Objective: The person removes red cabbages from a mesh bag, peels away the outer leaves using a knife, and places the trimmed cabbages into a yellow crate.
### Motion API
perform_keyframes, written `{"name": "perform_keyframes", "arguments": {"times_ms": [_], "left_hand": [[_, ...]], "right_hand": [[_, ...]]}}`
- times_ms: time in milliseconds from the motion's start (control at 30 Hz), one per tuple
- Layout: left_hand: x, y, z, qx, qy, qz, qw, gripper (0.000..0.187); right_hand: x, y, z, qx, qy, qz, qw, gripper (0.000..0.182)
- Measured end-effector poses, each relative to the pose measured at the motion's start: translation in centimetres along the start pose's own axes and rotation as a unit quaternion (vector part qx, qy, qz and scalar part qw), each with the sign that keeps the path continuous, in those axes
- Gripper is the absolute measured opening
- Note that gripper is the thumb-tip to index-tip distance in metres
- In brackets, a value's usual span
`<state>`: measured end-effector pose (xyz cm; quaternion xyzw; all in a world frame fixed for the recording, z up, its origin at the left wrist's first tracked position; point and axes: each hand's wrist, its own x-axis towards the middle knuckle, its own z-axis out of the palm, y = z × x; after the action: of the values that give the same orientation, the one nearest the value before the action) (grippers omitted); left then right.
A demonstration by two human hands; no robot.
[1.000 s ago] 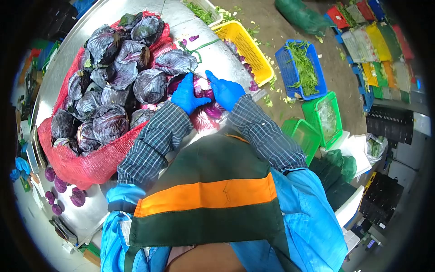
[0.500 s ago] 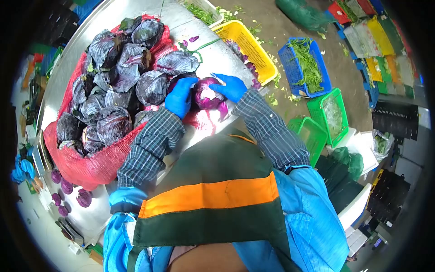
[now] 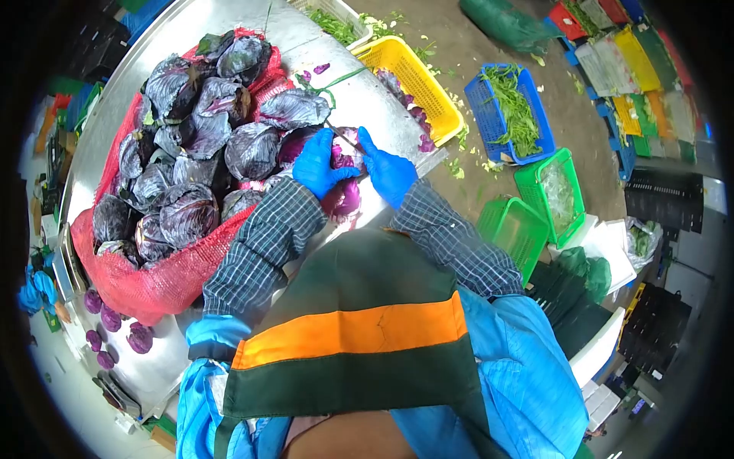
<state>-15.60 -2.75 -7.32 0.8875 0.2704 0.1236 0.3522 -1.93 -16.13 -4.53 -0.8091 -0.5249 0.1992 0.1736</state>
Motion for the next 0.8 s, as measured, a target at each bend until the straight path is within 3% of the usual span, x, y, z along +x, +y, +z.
{"name": "perform_keyframes", "arguments": {"times_ms": [67, 267, 400, 467, 500, 533, 567, 600, 633, 667, 700, 733, 800], "left_hand": [[0.6, 0.2, -0.3, 0.015, -0.032, -0.015, 0.999, 0.098], [0.9, 0.0, -0.5, 0.017, -0.003, 0.004, 1.0, 0.094], [1.1, 0.2, -1.0, -0.008, -0.003, -0.069, 0.998, 0.092], [0.7, 0.3, -1.3, -0.021, -0.044, -0.01, 0.999, 0.088], [-0.5, 0.8, 0.0, -0.038, 0.0, 0.043, 0.998, 0.084], [-1.4, 0.9, 0.8, 0.034, 0.057, 0.129, 0.989, 0.084], [-2.2, 0.8, 0.5, 0.002, 0.046, 0.083, 0.995, 0.085], [-2.4, 0.8, 0.3, -0.035, 0.043, 0.036, 0.998, 0.086], [-3.0, -0.6, 0.6, -0.098, 0.072, 0.026, 0.992, 0.088], [-3.3, 0.2, -0.8, -0.067, 0.066, -0.025, 0.995, 0.091], [-3.4, 0.4, -1.1, -0.059, 0.069, -0.037, 0.995, 0.091], [-3.4, 0.5, -1.3, -0.05, 0.069, -0.049, 0.995, 0.092], [-3.2, 0.9, -1.3, -0.019, 0.049, -0.048, 0.997, 0.096]], "right_hand": [[0.1, 0.0, -0.1, 0.003, -0.041, 0.025, 0.999, 0.059], [2.1, 0.2, -0.2, -0.059, -0.032, 0.012, 0.998, 0.051], [4.6, -0.9, -2.1, -0.065, -0.076, -0.009, 0.995, 0.044], [6.9, -0.8, -2.8, -0.154, -0.064, 0.066, 0.984, 0.042], [9.0, 2.4, -1.8, -0.132, -0.025, 0.005, 0.991, 0.042], [10.4, 6.7, 0.1, -0.102, 0.014, -0.05, 0.993, 0.041], [10.8, 6.8, -0.4, -0.074, 0.037, -0.12, 0.989, 0.04], [11.2, 6.9, -0.7, -0.076, 0.04, -0.124, 0.989, 0.04], [10.4, 7.2, -0.7, 0.081, -0.032, 0.027, 0.996, 0.041], [8.9, 6.6, -0.7, 0.231, -0.105, 0.178, 0.951, 0.042], [7.7, 5.9, -0.1, 0.295, -0.086, 0.188, 0.933, 0.046], [5.6, 3.8, 0.3, 0.325, 0.003, 0.151, 0.934, 0.054], [4.2, 5.9, 5.9, 0.41, 0.058, 0.051, 0.909, 0.061]]}}
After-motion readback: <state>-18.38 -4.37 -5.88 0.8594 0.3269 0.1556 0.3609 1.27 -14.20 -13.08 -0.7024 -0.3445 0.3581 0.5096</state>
